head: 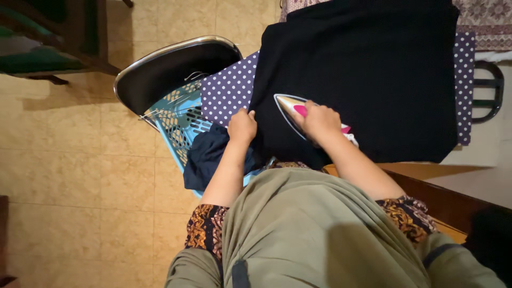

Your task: The person irons a black garment on a polka-dotted ironing board, repeatedly smoothing the fabric with an electric iron. After finishing, the person places the garment on a hanger and sets it aside.

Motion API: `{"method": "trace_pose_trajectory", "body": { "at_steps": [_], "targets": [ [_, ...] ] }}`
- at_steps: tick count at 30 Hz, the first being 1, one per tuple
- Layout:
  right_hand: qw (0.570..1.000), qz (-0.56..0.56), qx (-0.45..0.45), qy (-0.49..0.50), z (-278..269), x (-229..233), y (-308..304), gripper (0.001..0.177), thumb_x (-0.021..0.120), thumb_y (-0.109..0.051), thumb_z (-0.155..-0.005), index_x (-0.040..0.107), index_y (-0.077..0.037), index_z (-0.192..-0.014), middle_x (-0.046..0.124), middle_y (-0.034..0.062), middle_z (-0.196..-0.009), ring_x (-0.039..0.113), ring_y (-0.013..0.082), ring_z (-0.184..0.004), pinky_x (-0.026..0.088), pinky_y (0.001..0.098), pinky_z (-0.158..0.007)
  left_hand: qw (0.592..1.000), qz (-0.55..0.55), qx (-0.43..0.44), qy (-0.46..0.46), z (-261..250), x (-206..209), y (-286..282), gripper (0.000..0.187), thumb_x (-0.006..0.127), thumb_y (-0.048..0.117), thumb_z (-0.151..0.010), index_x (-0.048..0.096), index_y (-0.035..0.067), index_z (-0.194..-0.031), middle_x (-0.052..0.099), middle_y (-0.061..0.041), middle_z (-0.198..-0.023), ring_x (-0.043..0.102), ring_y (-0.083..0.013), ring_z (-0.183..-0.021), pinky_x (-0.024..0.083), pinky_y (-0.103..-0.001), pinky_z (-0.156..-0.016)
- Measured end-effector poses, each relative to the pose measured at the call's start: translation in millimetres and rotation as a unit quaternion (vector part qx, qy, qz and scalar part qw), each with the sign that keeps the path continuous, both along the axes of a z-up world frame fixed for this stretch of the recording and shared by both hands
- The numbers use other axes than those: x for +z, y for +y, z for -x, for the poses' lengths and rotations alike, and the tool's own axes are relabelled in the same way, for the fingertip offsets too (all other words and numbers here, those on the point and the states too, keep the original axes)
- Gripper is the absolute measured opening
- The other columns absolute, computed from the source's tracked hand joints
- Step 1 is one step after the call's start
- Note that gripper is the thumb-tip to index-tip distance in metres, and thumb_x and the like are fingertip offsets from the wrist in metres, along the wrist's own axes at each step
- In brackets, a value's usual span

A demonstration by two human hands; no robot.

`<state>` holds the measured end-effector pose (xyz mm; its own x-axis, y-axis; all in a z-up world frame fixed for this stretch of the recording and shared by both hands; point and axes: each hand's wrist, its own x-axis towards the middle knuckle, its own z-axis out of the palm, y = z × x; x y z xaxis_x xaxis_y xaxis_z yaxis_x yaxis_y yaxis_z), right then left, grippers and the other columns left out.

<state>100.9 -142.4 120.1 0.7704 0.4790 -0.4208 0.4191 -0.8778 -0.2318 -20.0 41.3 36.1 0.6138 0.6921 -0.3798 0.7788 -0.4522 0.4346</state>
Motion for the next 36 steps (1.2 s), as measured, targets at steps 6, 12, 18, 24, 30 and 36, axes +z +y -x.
{"method": "trace_pose_trajectory", "body": {
  "at_steps": [6,12,18,24,30,36],
  "targets": [
    [0.999,-0.031,-0.020,-0.033,-17,-14,38,0.047,0.063,-0.050,-0.092,0.067,-0.008,-0.113,0.074,0.0225,-0.097,0.072,0.0424,-0.091,0.056,0.0527,-0.081,0.996,0.037,-0.040,0.074,5,4,-6,0.045,0.071,0.043,-0.089,0.072,0.003,-0.108,0.071,-0.025,-0.110,0.068,-0.0439,-0.107,0.055,-0.051,-0.091],
    [0.994,-0.075,-0.026,-0.069,-63,-35,88,0.046,0.065,-0.049,-0.094,0.067,-0.006,-0.110,0.073,0.0228,-0.102,0.070,0.0425,-0.096,0.055,0.0523,-0.085,0.995,0.027,-0.053,0.075,17,-14,2,0.033,0.066,0.035,-0.094,0.073,0.007,-0.111,0.073,-0.022,-0.110,0.069,-0.0423,-0.107,0.054,-0.051,-0.091],
    [0.996,-0.069,-0.010,-0.052,-35,-23,75,0.046,0.064,-0.050,-0.093,0.067,-0.008,-0.111,0.072,0.0248,-0.103,0.069,0.0444,-0.096,0.054,0.0533,-0.085,0.999,0.023,-0.025,0.035,24,-10,15,0.030,0.065,0.032,-0.094,0.072,0.010,-0.113,0.074,-0.020,-0.109,0.070,-0.0405,-0.105,0.054,-0.052,-0.090],
    [0.999,-0.025,0.021,-0.032,37,-14,42,0.049,0.060,-0.054,-0.097,0.067,-0.007,-0.111,0.074,0.0241,-0.095,0.072,0.0440,-0.089,0.057,0.0543,-0.079,0.998,-0.007,-0.065,0.018,27,-12,6,0.030,0.072,0.027,-0.089,0.068,0.005,-0.109,0.073,-0.019,-0.109,0.070,-0.0419,-0.102,0.055,-0.052,-0.086],
    [0.996,-0.061,0.004,-0.068,0,-22,82,0.044,0.064,-0.047,-0.093,0.066,-0.006,-0.110,0.073,0.0246,-0.096,0.071,0.0437,-0.088,0.056,0.0541,-0.078,0.995,0.010,-0.090,0.049,26,-12,13,0.030,0.074,0.025,-0.087,0.068,0.006,-0.109,0.073,-0.018,-0.110,0.070,-0.0399,-0.104,0.055,-0.051,-0.088],
    [0.995,-0.075,0.003,-0.063,-34,-31,112,0.045,0.066,-0.049,-0.092,0.067,-0.006,-0.107,0.073,0.0243,-0.099,0.070,0.0437,-0.093,0.055,0.0538,-0.082,0.998,-0.021,-0.029,-0.055,28,9,12,0.027,0.070,0.019,-0.088,0.065,0.009,-0.113,0.069,-0.016,-0.113,0.068,-0.0375,-0.102,0.053,-0.050,-0.085]
  ]
}}
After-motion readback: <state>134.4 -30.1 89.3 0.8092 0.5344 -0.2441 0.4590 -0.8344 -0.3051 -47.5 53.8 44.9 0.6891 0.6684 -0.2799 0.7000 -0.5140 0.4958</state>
